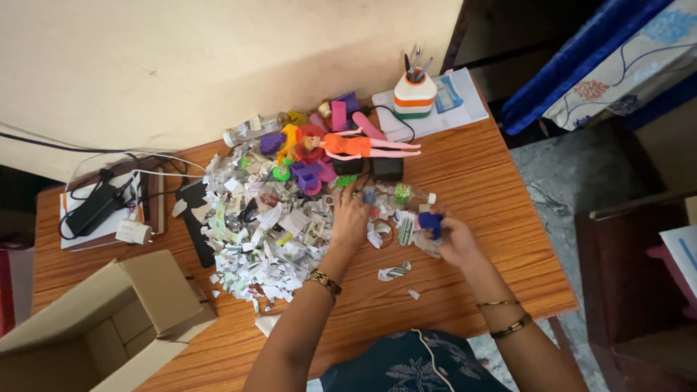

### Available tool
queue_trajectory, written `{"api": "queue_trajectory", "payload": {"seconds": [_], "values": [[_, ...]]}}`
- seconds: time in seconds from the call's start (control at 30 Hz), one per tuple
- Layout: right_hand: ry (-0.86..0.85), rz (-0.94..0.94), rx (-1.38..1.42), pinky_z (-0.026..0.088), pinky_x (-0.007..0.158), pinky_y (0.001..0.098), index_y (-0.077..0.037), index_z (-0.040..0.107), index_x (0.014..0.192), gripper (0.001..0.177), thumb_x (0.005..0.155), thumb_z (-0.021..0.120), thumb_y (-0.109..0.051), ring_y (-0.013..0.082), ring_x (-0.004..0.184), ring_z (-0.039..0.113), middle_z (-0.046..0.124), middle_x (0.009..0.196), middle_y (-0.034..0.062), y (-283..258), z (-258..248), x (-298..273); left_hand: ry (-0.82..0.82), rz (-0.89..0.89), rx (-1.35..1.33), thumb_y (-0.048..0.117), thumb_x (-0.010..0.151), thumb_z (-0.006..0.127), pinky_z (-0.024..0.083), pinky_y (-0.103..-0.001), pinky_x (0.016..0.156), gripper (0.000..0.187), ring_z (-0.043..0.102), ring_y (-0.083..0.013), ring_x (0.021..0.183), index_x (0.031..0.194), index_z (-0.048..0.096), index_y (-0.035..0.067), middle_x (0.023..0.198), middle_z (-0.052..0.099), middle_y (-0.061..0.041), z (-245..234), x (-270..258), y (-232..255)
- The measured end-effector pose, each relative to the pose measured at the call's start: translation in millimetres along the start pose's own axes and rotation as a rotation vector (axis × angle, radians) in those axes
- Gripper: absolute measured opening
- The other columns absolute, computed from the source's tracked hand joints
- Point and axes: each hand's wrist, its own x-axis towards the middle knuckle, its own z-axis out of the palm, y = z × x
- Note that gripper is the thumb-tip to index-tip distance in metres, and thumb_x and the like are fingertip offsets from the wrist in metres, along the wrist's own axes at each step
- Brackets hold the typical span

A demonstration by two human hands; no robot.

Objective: The person picks up various small plastic toys and doll accessories from a cluttered wooden table and places them into a clear plastic bag on the floor. The items include colorful plastic pieces, a doll, and small containers.

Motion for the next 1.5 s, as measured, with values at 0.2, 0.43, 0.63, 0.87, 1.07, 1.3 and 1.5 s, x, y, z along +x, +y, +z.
{"api": "queue_trajectory", "payload": {"seconds": [0.2,0.43,0.63,0.87,1.07,1.3,1.5], "values": [[-0.056,-0.022,0.117,0.055,0.066,0.0347,-0.009,0.058,0.084,0.022,0.097,0.054,-0.027,0.0234,0.077,0.064,0.064,0.089,0.0094,-13,28,-19,-0.054,-0.027,0.028,0.008,0.080,0.065,0.027,-0.062,0.117,0.018,0.041,-0.0408,0.141,0.093,0.077,0.009,0.126,0.065,-0.019,-3,4,-1],[0.135,0.006,0.007,0.057,0.067,0.0340,-0.015,0.055,0.077,0.019,0.091,0.067,-0.019,0.0189,0.074,0.062,0.060,0.082,0.0040,-11,43,-18,-0.028,-0.026,-0.027,0.008,0.084,0.063,0.026,-0.062,0.117,0.026,0.040,-0.0420,0.141,0.108,0.075,0.011,0.130,0.062,-0.021,-1,3,-6],[0.060,-0.031,-0.051,0.060,0.080,0.0406,-0.012,0.046,0.073,0.029,0.083,0.069,0.001,0.0216,0.084,0.066,0.063,0.089,0.0077,-2,40,-18,-0.059,-0.035,0.024,0.007,0.079,0.066,0.026,-0.062,0.116,0.026,0.040,-0.0436,0.140,0.103,0.076,0.013,0.130,0.062,-0.019,-13,2,-5],[0.119,0.008,-0.027,0.061,0.082,0.0400,-0.013,0.046,0.081,0.023,0.079,0.062,0.004,0.0275,0.099,0.067,0.062,0.100,0.0113,4,46,-21,0.080,-0.050,-0.084,0.009,0.071,0.076,0.037,-0.059,0.107,0.016,0.047,-0.0445,0.133,0.087,0.073,0.008,0.127,0.065,-0.019,-27,-2,-9],[0.138,0.039,-0.099,0.055,0.072,0.0306,-0.011,0.044,0.085,0.022,0.080,0.057,0.007,0.0277,0.095,0.066,0.065,0.102,0.0195,7,40,-23,0.056,-0.530,-0.733,0.018,0.089,0.076,0.056,-0.038,0.086,0.015,0.072,-0.0256,0.096,0.097,0.068,0.007,0.100,0.074,-0.012,-26,-5,-22],[0.069,0.042,-0.109,0.041,0.054,0.0258,-0.013,0.041,0.084,0.029,0.071,0.048,0.012,0.0161,0.068,0.046,0.058,0.090,0.0110,9,59,-30,0.006,-0.859,-1.709,0.016,0.085,0.063,0.057,-0.028,0.074,0.028,0.069,-0.0114,0.083,0.113,0.064,0.017,0.094,0.072,0.001,10,4,-54],[0.007,0.038,-0.142,0.039,0.052,0.0265,-0.011,0.045,0.087,0.021,0.075,0.045,0.006,0.0152,0.066,0.046,0.051,0.081,0.0079,9,57,-38,-0.012,-0.450,-0.641,0.024,0.082,0.081,0.056,-0.041,0.075,0.026,0.070,-0.0292,0.081,0.102,0.075,0.010,0.089,0.070,-0.014,15,10,-33]]}}
